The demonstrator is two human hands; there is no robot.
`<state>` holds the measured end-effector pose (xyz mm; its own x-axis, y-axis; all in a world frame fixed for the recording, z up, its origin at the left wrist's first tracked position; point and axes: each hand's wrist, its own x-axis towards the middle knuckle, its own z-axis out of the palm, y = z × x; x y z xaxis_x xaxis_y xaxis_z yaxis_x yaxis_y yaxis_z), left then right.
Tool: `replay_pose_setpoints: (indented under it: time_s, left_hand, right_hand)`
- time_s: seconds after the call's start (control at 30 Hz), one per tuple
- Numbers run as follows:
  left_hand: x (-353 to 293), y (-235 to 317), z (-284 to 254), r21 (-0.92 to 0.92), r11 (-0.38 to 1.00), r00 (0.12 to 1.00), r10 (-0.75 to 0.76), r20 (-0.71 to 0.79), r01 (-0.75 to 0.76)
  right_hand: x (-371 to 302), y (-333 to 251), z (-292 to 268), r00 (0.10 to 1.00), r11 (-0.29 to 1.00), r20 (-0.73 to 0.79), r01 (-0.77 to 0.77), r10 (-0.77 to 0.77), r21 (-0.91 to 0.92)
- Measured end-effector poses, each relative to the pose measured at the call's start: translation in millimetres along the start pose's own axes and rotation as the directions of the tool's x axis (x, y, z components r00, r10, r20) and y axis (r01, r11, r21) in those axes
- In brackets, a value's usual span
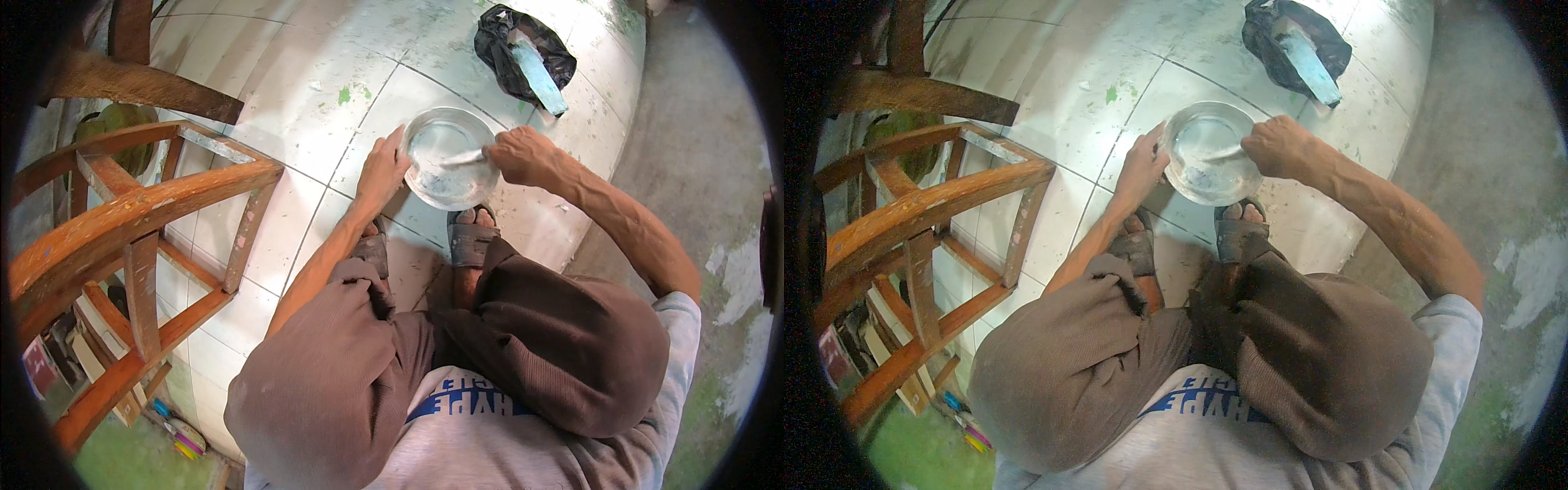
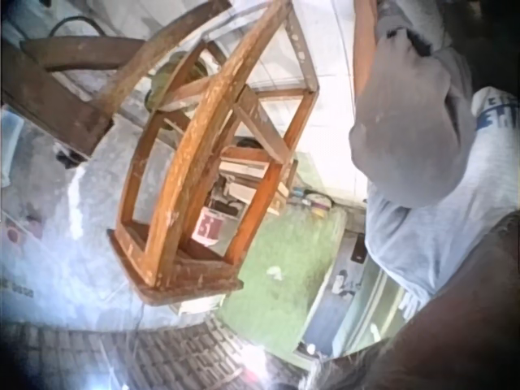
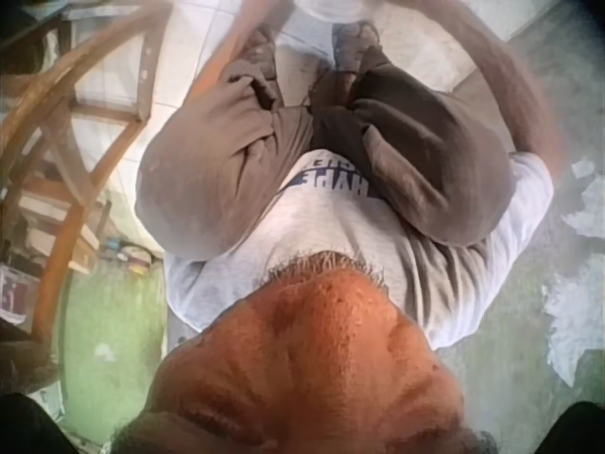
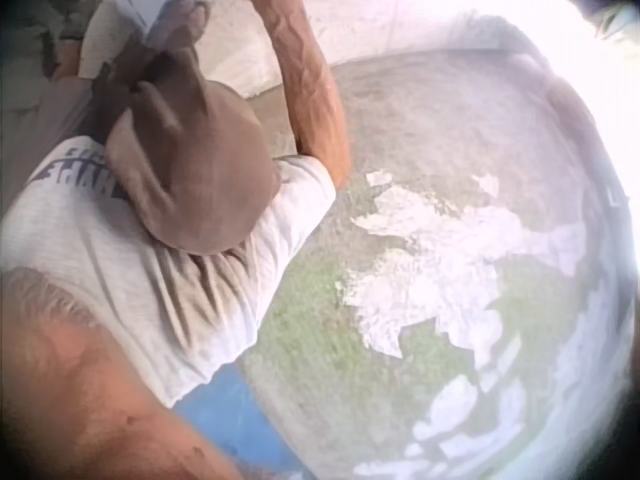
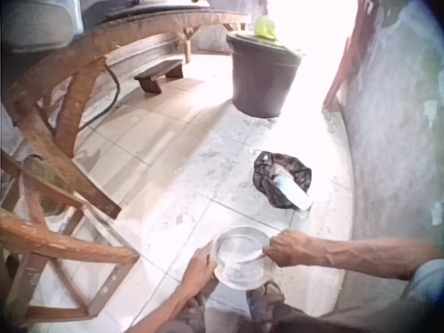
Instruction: The person mixes a white powder with water in a metal bowl using a trowel, then applies the resulting paste to a wall. The person uses a trowel to scoop the powder, stir the mixture, and spread it onto the wall surface.
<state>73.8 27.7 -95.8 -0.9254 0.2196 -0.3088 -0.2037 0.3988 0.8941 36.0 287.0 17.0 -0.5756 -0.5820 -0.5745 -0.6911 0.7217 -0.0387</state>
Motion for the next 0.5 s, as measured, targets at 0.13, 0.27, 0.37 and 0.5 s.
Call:
replay_pose_setpoints:
  time_s: [0.13,0.27,0.37,0.5]
  left_hand:
    - [-35.5,7.1,1.5,-0.092,0.963,0.967,-0.254,0.005,0.254]
    - [7.5,1.8,-24.5,0.344,0.937,0.997,-0.038,-0.067,0.058]
    - [50.7,-16.7,-45.5,0.196,0.981,0.965,-0.057,0.257,0.006]
    - [48.6,-14.6,-36.7,0.114,0.992,0.953,0.013,0.302,-0.050]
  right_hand:
    - [10.5,3.3,16.3,0.986,1.000,-0.170,-0.001,-0.003,-0.023]
    - [9.0,-1.0,21.1,0.968,0.995,-0.248,0.023,-0.047,-0.100]
    - [19.6,-7.3,12.9,0.961,0.990,-0.259,0.063,-0.095,-0.128]
    - [22.6,-2.6,10.6,0.984,0.995,-0.180,-0.031,0.013,-0.099]
